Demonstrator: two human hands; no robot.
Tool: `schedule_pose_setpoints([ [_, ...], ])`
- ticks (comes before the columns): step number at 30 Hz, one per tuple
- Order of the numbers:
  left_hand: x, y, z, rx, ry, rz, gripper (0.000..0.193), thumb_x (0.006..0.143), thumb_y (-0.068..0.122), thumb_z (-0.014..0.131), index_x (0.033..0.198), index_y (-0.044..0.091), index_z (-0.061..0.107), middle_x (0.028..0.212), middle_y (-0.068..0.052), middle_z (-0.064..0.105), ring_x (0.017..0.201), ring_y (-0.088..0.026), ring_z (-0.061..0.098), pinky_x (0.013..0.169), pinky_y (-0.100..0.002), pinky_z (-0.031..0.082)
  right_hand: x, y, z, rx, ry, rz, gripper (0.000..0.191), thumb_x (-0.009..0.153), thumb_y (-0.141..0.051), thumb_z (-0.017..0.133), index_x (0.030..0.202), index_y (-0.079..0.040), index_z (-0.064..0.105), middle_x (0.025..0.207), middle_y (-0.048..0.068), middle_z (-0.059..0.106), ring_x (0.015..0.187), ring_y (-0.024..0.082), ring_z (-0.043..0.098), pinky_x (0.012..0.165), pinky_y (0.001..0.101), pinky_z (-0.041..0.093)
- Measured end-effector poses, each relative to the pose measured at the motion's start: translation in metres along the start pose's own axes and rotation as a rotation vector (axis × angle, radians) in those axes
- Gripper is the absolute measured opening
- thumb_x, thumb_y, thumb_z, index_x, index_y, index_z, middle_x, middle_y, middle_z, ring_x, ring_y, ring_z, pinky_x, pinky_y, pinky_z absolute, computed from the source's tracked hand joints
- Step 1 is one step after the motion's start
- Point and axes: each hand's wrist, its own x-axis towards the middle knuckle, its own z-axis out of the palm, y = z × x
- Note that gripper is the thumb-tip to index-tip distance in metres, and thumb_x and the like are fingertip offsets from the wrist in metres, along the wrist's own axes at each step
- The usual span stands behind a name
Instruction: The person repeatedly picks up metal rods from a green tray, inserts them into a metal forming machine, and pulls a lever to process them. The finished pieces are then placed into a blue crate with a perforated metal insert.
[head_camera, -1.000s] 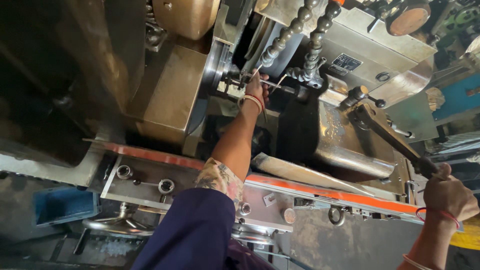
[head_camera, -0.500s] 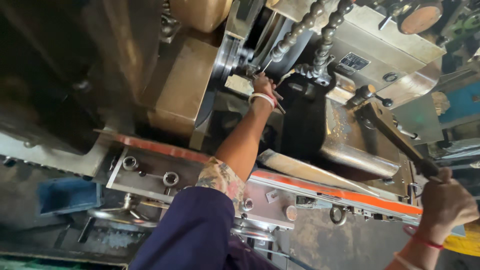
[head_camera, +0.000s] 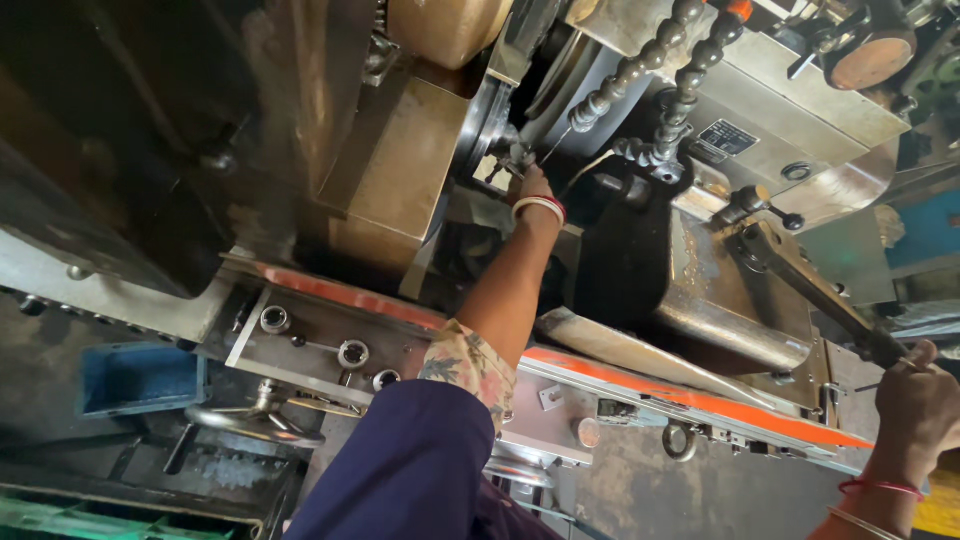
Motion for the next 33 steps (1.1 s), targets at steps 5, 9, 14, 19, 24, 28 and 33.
schedule_pose_setpoints([
  [5, 0.006, 0.004, 0.002, -0.147, -0.061, 0.034, 0.014, 0.096, 0.02, 0.071, 0.109, 0.016, 0.067, 0.104, -0.003, 0.068, 0.095, -0.023, 0.064, 0.074, -0.044, 0.051, 0.003, 0.003, 0.002, -0.111, 0.011, -0.011, 0.066, 0.117, -0.037, 0.031, 0.099, 0.003, 0.08, 0.081, 0.03, 0.071, 0.085, 0.049, 0.07, 0.072, 0.0533, 0.053],
  [9, 0.005, -0.001, 0.007, -0.34, -0.087, -0.096, 0.022, 0.093, 0.017, 0.068, 0.115, 0.02, 0.066, 0.11, -0.001, 0.07, 0.101, -0.023, 0.068, 0.081, -0.048, 0.056, 0.003, 0.004, 0.0, -0.086, -0.035, 0.051, 0.067, 0.123, -0.04, 0.03, 0.103, 0.003, 0.078, 0.084, 0.032, 0.071, 0.084, 0.051, 0.069, 0.073, 0.0555, 0.052],
  [14, -0.005, 0.001, 0.011, -0.377, -0.09, -0.115, 0.024, 0.1, 0.022, 0.068, 0.122, 0.015, 0.064, 0.112, -0.006, 0.068, 0.107, -0.025, 0.067, 0.088, -0.049, 0.056, -0.025, -0.012, -0.02, -0.345, -0.109, 0.081, 0.084, 0.118, -0.053, 0.026, 0.089, 0.003, 0.081, 0.083, 0.031, 0.074, 0.081, 0.049, 0.071, 0.067, 0.0554, 0.054],
  [19, -0.01, 0.0, 0.013, -0.343, -0.031, -0.078, 0.026, 0.099, 0.022, 0.064, 0.122, 0.01, 0.065, 0.111, -0.009, 0.07, 0.105, -0.026, 0.069, 0.086, -0.05, 0.06, -0.049, -0.022, -0.032, -0.228, -0.151, 0.076, 0.073, 0.121, -0.055, 0.032, 0.122, 0.008, 0.069, 0.124, 0.035, 0.065, 0.118, 0.052, 0.058, 0.093, 0.0583, 0.045],
  [24, 0.001, 0.0, 0.008, -0.338, -0.068, -0.153, 0.023, 0.102, 0.02, 0.062, 0.123, 0.01, 0.062, 0.113, -0.007, 0.067, 0.105, -0.025, 0.066, 0.08, -0.047, 0.06, -0.056, -0.004, -0.028, 0.067, -0.062, -0.093, 0.07, 0.108, -0.042, 0.046, 0.166, -0.005, 0.031, 0.173, 0.021, 0.023, 0.156, 0.044, 0.013, 0.116, 0.0659, 0.02],
  [28, -0.005, 0.008, -0.002, -0.222, -0.054, -0.18, 0.024, 0.103, 0.023, 0.06, 0.122, 0.009, 0.064, 0.113, -0.007, 0.069, 0.104, -0.024, 0.066, 0.08, -0.045, 0.059, -0.047, 0.0, -0.018, 0.046, 0.03, -0.115, 0.053, 0.119, -0.044, 0.045, 0.147, 0.0, 0.053, 0.155, 0.028, 0.047, 0.148, 0.047, 0.03, 0.111, 0.0717, 0.023],
  [33, -0.022, 0.014, -0.009, -0.059, -0.052, -0.232, 0.027, 0.104, 0.028, 0.058, 0.121, 0.008, 0.067, 0.113, -0.006, 0.071, 0.104, -0.022, 0.067, 0.08, -0.042, 0.058, -0.015, -0.012, -0.019, 0.006, -0.075, 0.038, 0.063, 0.122, -0.054, 0.038, 0.117, 0.001, 0.068, 0.126, 0.027, 0.066, 0.131, 0.049, 0.046, 0.097, 0.072, 0.032],
])
